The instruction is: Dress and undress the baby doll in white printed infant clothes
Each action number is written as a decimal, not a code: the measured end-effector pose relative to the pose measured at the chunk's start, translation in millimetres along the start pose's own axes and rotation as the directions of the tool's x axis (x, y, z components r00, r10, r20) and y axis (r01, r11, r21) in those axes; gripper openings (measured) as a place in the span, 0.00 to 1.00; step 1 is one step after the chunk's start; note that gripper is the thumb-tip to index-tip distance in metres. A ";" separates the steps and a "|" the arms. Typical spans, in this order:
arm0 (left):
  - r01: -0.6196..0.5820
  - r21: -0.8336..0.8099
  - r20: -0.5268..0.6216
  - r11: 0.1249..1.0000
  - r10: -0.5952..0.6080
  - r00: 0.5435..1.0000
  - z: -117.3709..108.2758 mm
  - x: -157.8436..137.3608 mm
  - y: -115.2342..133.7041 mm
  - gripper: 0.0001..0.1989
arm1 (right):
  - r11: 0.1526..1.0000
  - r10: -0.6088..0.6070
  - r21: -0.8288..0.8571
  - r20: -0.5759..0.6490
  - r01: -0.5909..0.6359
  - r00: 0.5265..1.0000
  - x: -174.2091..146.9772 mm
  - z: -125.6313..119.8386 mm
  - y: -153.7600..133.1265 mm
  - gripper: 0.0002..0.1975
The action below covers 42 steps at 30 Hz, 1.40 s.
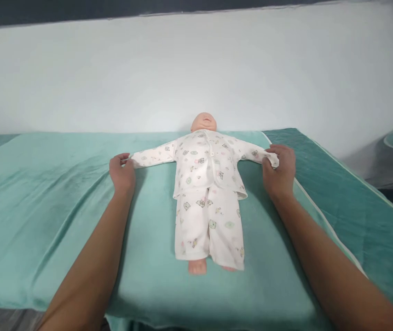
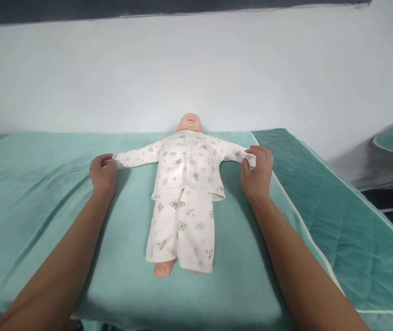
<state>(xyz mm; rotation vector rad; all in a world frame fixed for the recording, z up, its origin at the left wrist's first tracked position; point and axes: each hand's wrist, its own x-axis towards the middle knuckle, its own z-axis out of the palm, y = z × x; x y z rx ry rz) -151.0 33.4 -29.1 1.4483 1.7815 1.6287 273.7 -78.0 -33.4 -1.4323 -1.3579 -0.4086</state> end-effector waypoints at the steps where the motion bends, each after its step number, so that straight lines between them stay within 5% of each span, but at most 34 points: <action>1: -0.033 0.024 -0.051 0.999 0.034 0.998 -2.2 -3.9 2.2 0.12 | 0.999 0.002 0.034 0.015 -0.003 1.000 -5.2 -3.4 -7.5 0.10; 4: -0.084 0.079 -0.105 0.993 0.092 0.990 -10.8 -25.4 11.3 0.11 | 0.982 0.077 0.166 0.097 -0.092 0.992 -29.0 -20.6 -38.5 0.11; 8: -0.110 0.079 0.033 0.991 0.107 0.994 -20.1 -71.8 24.9 0.11 | 0.948 0.046 0.293 0.263 -0.125 0.964 -69.1 -56.2 -91.8 0.10; 13: -0.210 0.089 0.283 0.974 0.177 0.942 -24.7 -123.1 38.2 0.13 | 0.935 -0.166 0.353 0.385 0.021 0.908 -105.2 -98.4 -155.6 0.15; 17: -0.133 0.034 0.391 0.991 0.109 0.914 -37.2 -154.8 49.3 0.11 | 0.952 -0.278 0.249 0.473 0.176 0.836 -117.7 -108.0 -187.2 0.20; 22: 0.001 -0.109 0.601 0.994 0.065 0.796 -67.5 -198.8 62.4 0.07 | 0.963 -0.247 0.044 0.545 0.267 0.801 -120.9 -98.6 -198.4 0.15; 28: -0.174 -0.116 0.720 0.978 0.204 0.663 -92.9 -229.0 72.6 0.18 | 0.945 -0.254 -0.033 0.550 0.325 0.796 -119.3 -87.8 -203.6 0.08; 34: -0.290 -0.069 0.670 0.954 0.260 0.695 -86.7 -237.7 77.2 0.03 | 0.952 -0.253 -0.010 0.534 0.305 0.807 -116.8 -83.9 -204.8 0.07; 42: -0.224 -0.228 0.519 0.948 0.313 0.795 -102.2 -243.6 98.4 0.03 | 0.965 -0.247 0.199 0.450 0.173 0.858 -105.2 -104.6 -208.2 0.09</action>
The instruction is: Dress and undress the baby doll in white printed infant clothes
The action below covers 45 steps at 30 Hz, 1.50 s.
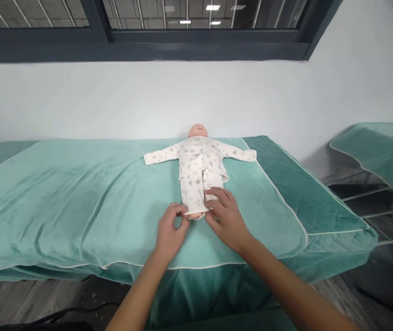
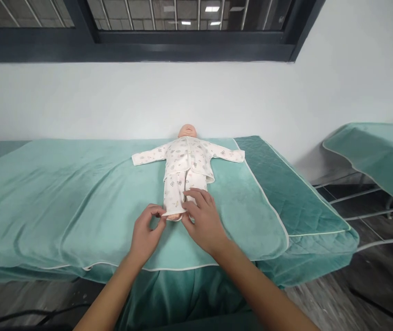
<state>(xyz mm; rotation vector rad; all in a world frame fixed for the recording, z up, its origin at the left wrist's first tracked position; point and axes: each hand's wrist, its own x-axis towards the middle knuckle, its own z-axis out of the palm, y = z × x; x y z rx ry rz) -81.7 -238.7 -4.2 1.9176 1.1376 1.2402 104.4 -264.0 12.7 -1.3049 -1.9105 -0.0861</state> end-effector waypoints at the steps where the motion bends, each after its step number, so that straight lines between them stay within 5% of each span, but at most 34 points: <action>1: -0.007 0.000 -0.020 1.000 0.007 1.000 -0.9 -1.5 0.6 0.03 | 1.000 -0.009 0.018 -0.010 0.010 1.000 -1.2 -0.1 -0.7 0.08; 9: 0.067 0.095 0.033 0.993 -0.070 0.997 7.2 -16.4 -24.6 0.03 | 0.996 0.037 -0.084 0.025 -0.034 0.999 -17.5 15.0 2.9 0.05; 15: 0.016 0.161 0.013 0.987 -0.018 1.000 13.2 -15.3 -22.8 0.05 | 0.981 0.039 -0.191 0.046 -0.029 0.998 -20.4 15.8 5.3 0.04; 22: 0.052 0.108 -0.029 0.993 -0.049 0.998 13.2 -15.5 -25.3 0.05 | 0.994 -0.016 -0.109 0.013 0.018 1.000 -13.7 9.8 -0.2 0.06; 28: -0.115 0.145 -0.051 0.983 0.124 0.991 13.0 -10.8 -16.7 0.17 | 0.995 -0.101 0.010 0.009 0.101 0.995 -22.2 0.6 9.9 0.11; 36: -0.338 0.363 0.214 0.868 0.275 0.937 34.3 6.1 19.3 0.14 | 0.974 0.206 0.100 -0.002 -0.205 0.979 -53.7 -1.7 41.1 0.25; 45: -0.342 0.452 0.329 0.824 0.202 0.922 44.8 14.6 19.6 0.16 | 0.950 0.275 0.130 0.086 -0.285 0.957 -49.2 6.2 39.6 0.07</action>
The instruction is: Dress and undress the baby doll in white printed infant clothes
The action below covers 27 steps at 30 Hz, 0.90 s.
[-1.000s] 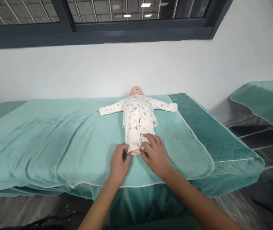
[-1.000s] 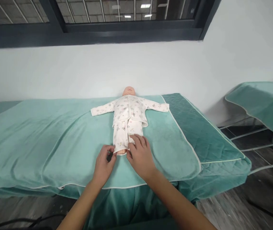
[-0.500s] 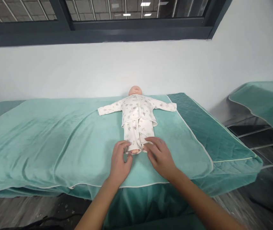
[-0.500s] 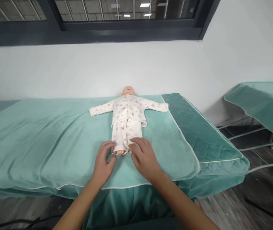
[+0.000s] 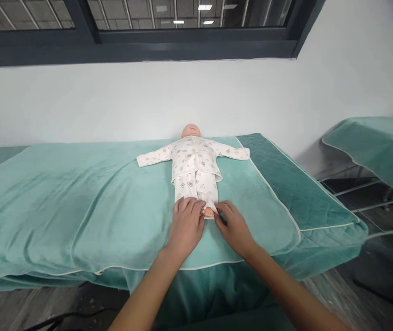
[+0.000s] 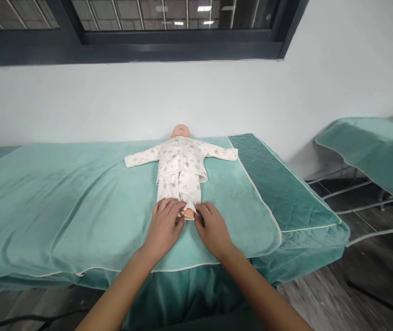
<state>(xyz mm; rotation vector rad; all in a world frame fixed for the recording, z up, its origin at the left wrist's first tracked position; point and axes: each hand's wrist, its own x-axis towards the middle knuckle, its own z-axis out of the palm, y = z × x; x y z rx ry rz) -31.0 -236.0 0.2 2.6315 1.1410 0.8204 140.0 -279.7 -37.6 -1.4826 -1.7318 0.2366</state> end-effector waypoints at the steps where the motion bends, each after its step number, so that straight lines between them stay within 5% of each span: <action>1: 0.005 -0.002 0.004 1.000 -0.005 1.000 0.0 0.2 -0.4 0.15 | 1.000 0.000 0.024 0.007 0.000 1.000 1.3 -0.2 -1.3 0.07; 10: 0.056 -0.048 -0.036 0.997 -0.057 0.998 1.9 1.5 1.5 0.06 | 0.988 -0.036 0.152 -0.013 0.037 0.999 4.2 -5.4 -8.4 0.04; 27: 0.108 -0.362 -0.225 0.926 -0.199 0.954 11.3 -15.0 -7.6 0.05 | 0.973 0.092 0.217 -0.048 -0.079 0.995 -6.1 6.3 11.7 0.05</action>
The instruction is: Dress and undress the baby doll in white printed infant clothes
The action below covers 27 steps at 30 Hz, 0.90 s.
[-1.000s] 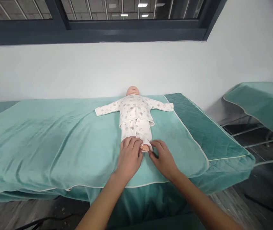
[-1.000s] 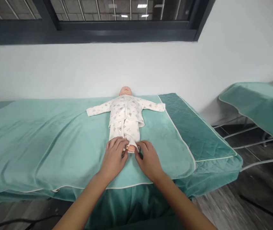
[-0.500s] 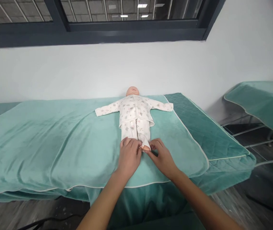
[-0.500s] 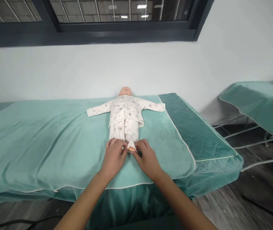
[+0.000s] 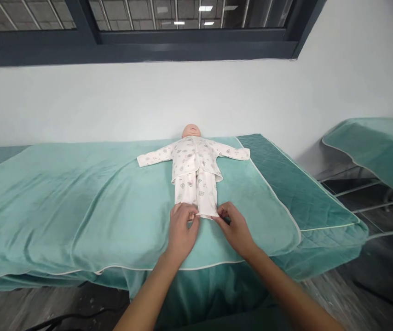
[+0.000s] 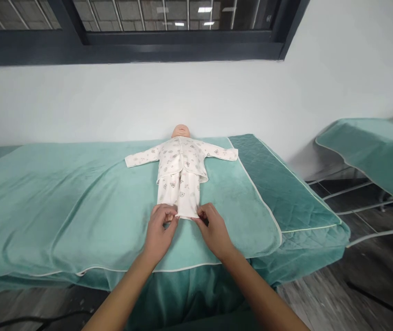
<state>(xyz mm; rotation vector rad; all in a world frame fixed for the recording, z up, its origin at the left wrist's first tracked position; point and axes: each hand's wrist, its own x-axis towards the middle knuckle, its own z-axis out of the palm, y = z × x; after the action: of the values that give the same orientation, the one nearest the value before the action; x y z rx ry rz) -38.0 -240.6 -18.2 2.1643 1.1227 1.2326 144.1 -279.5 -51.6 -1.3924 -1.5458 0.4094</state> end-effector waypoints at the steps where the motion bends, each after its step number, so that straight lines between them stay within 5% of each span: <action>1: -0.011 -0.001 -0.009 1.000 0.011 1.000 0.8 -1.5 -0.9 0.04 | 1.000 -0.008 0.000 -0.002 0.008 1.000 -0.4 -0.1 0.0 0.05; 6: -0.117 0.095 -0.069 0.989 0.123 0.990 -0.1 -8.3 -6.6 0.06 | 0.996 -0.084 -0.032 -0.010 0.083 0.996 -1.8 -3.5 -2.2 0.04; 11: -0.077 0.251 -0.094 0.965 0.103 0.990 -9.5 -16.4 -13.9 0.13 | 0.996 -0.079 -0.043 -0.002 0.078 0.997 -2.7 -5.5 1.5 0.03; 27: -0.156 0.131 -0.084 0.979 0.168 0.982 -12.8 -17.3 -16.1 0.07 | 0.997 -0.039 -0.074 -0.027 0.037 0.999 -5.9 -2.0 6.0 0.04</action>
<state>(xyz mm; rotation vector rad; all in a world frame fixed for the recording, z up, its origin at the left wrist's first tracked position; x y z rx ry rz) -61.0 -245.5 -31.3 2.3522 1.1049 1.3818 148.3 -283.7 -57.9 -1.4171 -1.5748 0.3112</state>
